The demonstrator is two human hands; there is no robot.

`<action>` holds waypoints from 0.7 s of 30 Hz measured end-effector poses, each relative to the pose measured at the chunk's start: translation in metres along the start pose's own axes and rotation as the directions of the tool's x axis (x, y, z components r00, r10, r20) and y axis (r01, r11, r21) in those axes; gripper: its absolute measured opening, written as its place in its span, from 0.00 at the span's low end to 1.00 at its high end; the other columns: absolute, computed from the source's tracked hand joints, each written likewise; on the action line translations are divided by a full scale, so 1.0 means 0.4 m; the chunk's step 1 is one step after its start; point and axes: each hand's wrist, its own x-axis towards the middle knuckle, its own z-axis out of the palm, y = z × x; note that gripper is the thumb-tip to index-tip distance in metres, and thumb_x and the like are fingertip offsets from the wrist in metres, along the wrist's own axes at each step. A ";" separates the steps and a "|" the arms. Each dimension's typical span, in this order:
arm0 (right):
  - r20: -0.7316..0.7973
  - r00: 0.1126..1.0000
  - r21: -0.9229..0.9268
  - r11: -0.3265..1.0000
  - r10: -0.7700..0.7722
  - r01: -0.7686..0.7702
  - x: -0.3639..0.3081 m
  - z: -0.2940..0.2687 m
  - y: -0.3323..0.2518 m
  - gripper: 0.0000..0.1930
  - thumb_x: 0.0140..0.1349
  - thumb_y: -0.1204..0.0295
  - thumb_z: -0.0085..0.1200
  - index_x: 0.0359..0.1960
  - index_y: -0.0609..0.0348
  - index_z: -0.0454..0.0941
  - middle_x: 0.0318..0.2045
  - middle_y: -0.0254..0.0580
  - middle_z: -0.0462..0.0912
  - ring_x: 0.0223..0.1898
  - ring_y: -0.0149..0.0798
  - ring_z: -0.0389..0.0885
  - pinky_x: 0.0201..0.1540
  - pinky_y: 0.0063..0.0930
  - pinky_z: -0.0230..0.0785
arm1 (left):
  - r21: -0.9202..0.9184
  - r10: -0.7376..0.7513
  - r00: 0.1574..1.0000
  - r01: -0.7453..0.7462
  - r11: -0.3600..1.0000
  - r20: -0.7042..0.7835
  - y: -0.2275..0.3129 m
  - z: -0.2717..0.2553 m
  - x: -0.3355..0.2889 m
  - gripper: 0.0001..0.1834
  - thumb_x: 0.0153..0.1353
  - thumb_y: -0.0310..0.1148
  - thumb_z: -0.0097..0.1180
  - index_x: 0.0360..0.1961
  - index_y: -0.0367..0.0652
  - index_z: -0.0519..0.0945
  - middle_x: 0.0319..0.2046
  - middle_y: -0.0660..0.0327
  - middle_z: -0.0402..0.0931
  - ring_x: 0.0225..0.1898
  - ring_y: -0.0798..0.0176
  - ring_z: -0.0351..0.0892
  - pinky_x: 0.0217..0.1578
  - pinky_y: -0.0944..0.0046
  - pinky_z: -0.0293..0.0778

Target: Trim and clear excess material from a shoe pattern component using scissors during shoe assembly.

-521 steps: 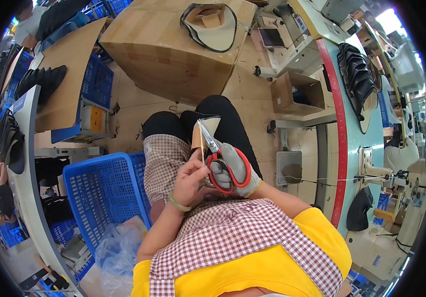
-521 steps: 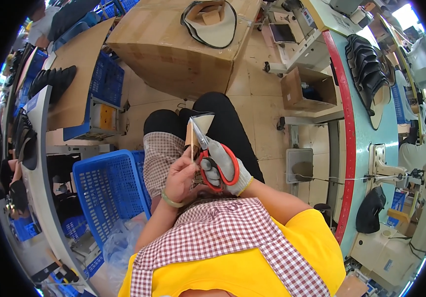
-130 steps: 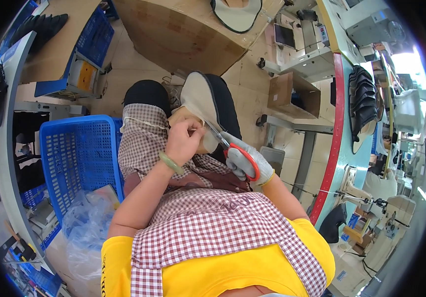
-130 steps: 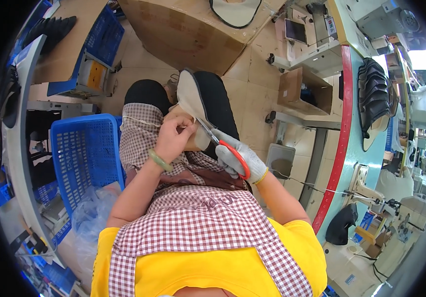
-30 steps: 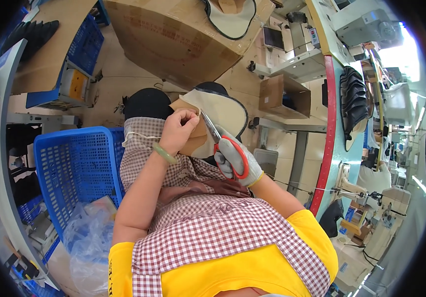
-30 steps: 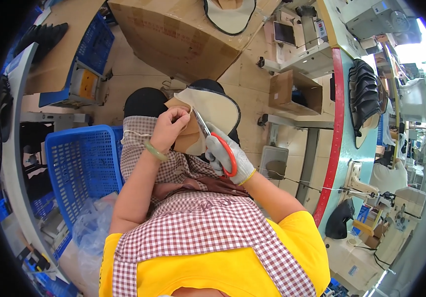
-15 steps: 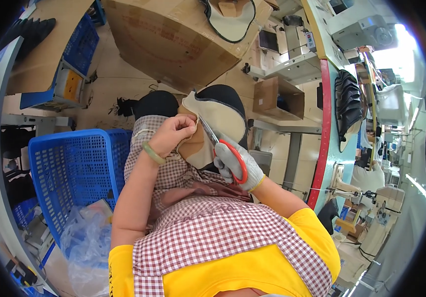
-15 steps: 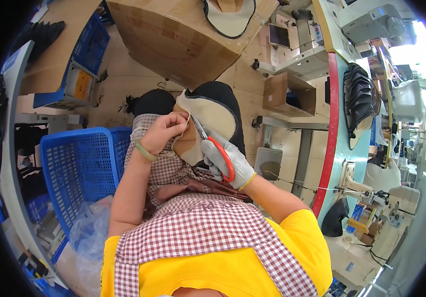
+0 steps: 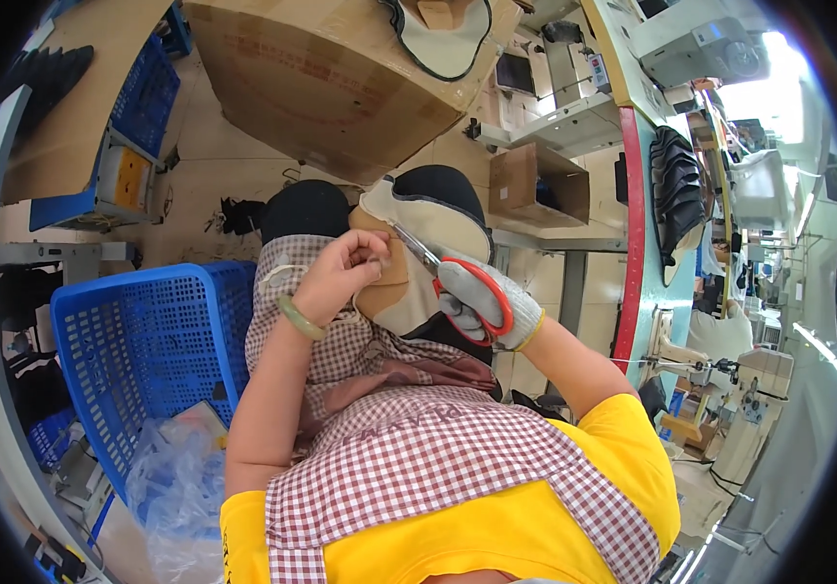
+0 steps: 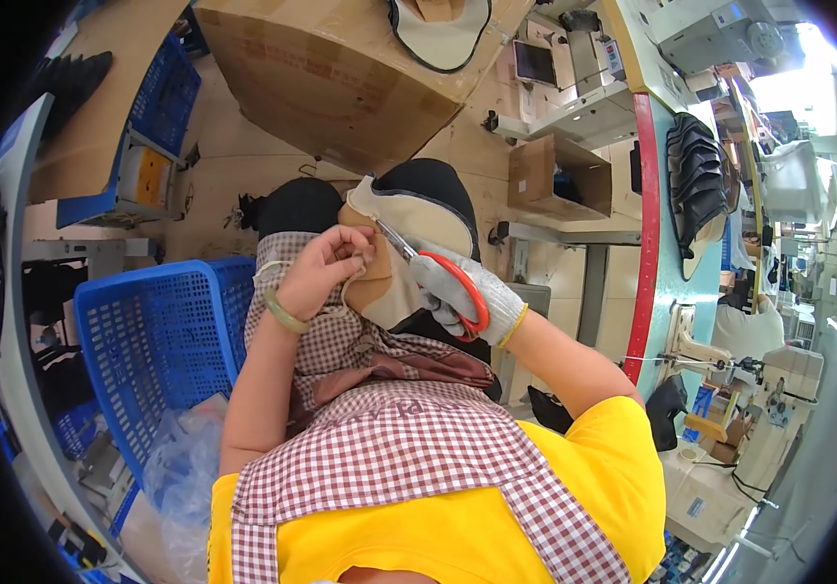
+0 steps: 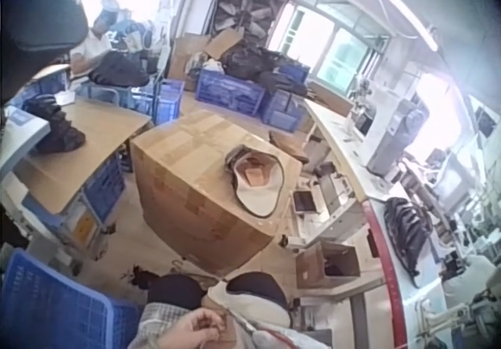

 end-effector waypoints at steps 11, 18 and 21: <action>0.023 0.999 -0.022 0.999 -0.028 0.029 -0.015 0.023 0.030 0.13 0.65 0.56 0.49 0.42 0.50 0.69 0.22 0.29 0.70 0.14 0.21 0.63 0.14 0.15 0.57 | 0.058 -0.170 0.881 0.217 0.974 -0.442 0.010 0.043 0.074 0.16 0.60 0.39 0.60 0.34 0.34 0.78 0.25 0.65 0.73 0.23 0.75 0.70 0.22 0.74 0.74; 0.043 0.999 0.037 0.999 -0.001 0.000 -0.049 0.001 0.047 0.17 0.65 0.53 0.48 0.40 0.54 0.68 0.25 0.34 0.75 0.17 0.25 0.68 0.15 0.18 0.60 | -0.083 -0.140 0.851 0.114 0.990 -0.507 -0.006 0.059 0.060 0.14 0.58 0.37 0.61 0.32 0.34 0.79 0.22 0.67 0.72 0.20 0.75 0.69 0.24 0.74 0.73; 0.048 0.999 0.013 1.000 0.000 -0.001 -0.047 -0.001 0.048 0.17 0.65 0.53 0.48 0.41 0.54 0.68 0.25 0.34 0.75 0.17 0.25 0.68 0.15 0.19 0.61 | -0.009 -0.113 0.821 0.130 0.991 -0.560 -0.004 0.073 0.064 0.13 0.59 0.37 0.61 0.29 0.35 0.79 0.21 0.68 0.71 0.19 0.75 0.68 0.23 0.75 0.71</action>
